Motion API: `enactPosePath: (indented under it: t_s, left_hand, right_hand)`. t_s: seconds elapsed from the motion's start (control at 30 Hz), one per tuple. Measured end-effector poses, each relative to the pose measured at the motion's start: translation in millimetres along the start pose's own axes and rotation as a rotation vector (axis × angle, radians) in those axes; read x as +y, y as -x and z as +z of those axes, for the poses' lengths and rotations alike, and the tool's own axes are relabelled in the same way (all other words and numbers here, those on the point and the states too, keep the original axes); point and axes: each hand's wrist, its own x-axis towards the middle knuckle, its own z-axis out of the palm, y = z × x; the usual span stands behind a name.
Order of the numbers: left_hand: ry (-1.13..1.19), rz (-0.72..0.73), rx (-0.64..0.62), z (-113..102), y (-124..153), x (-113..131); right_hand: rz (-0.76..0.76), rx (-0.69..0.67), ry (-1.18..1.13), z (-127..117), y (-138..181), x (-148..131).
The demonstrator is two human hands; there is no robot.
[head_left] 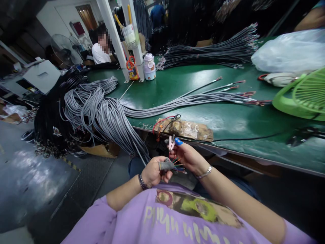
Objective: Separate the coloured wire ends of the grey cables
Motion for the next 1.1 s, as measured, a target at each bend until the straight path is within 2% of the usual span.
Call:
enactPosePath:
  t_s: [0.17,0.4,0.63,0.87,1.1]
  left_hand:
    - [0.007,0.114,0.106,6,0,-4]
    - [0.05,0.171,0.168,11,-3,-1]
    - [0.043,0.143,0.192,7,-11,-5]
    - [0.014,0.125,0.183,7,-6,-6]
    - [-0.01,0.189,0.184,9,3,-5]
  right_hand:
    - [-0.018,-0.01,0.032,5,2,-1]
    - [-0.005,0.086,-0.057,3,-5,2]
    - [-0.096,0.102,-0.028,6,-9,5]
    - [0.019,0.094,-0.092,9,-2,4]
    - [0.001,0.034,-0.063,3,-1,-3]
